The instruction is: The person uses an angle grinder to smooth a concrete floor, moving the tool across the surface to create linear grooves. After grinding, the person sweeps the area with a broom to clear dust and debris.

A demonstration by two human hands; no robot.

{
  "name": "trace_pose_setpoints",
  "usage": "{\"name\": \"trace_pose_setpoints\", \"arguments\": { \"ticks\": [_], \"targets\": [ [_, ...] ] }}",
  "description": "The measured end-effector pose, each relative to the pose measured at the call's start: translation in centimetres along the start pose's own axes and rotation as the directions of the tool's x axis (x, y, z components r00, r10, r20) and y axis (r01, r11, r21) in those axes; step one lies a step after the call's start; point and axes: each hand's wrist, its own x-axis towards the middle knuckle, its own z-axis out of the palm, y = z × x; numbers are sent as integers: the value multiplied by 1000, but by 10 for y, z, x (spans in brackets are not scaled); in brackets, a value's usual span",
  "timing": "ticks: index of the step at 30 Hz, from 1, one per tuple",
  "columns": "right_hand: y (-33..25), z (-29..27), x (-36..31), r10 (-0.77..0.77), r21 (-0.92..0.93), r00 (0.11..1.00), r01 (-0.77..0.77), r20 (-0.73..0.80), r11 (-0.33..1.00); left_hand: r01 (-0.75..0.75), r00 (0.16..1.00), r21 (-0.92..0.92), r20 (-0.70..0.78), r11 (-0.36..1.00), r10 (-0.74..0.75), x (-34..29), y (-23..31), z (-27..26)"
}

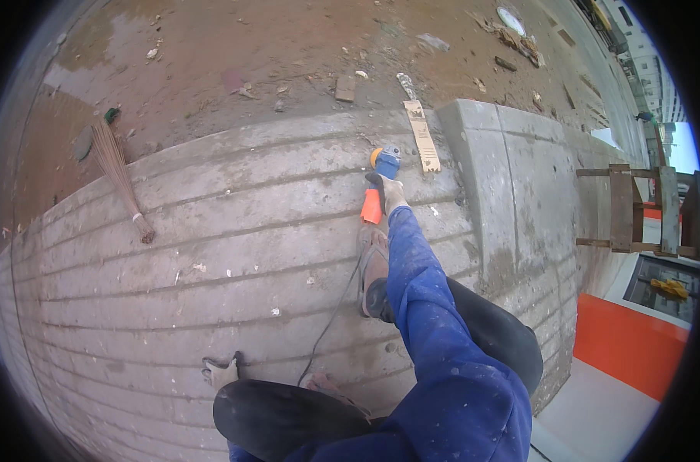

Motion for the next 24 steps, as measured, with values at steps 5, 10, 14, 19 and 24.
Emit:
{"name": "trace_pose_setpoints", "arguments": {
  "ticks": [5, 10, 14, 19, 24],
  "targets": [
    [0, -27, 39, 101, 126, 994, -94, -48, 988, 10, 994, 68, 109, 998, -17, -24, 39, -31],
    [-11, 61, 35, 4, -94, 997, 3, 78, 996, 55, 993, 97, 100, 994, -65, -24, 48, -25],
    [-20, 147, 4, 46, -196, 972, 0, 232, 981, 63, 990, 79, 119, 995, -72, -20, 42, -21],
    [-11, 217, -24, 50, -397, 941, 93, 336, 913, 35, 989, 40, 145, 999, -41, -22, 37, -25],
    [2, 192, -30, 80, -316, 944, 27, 319, 948, 21, 991, -10, 132, 1000, -19, -27, 40, -26]
  ]
}}
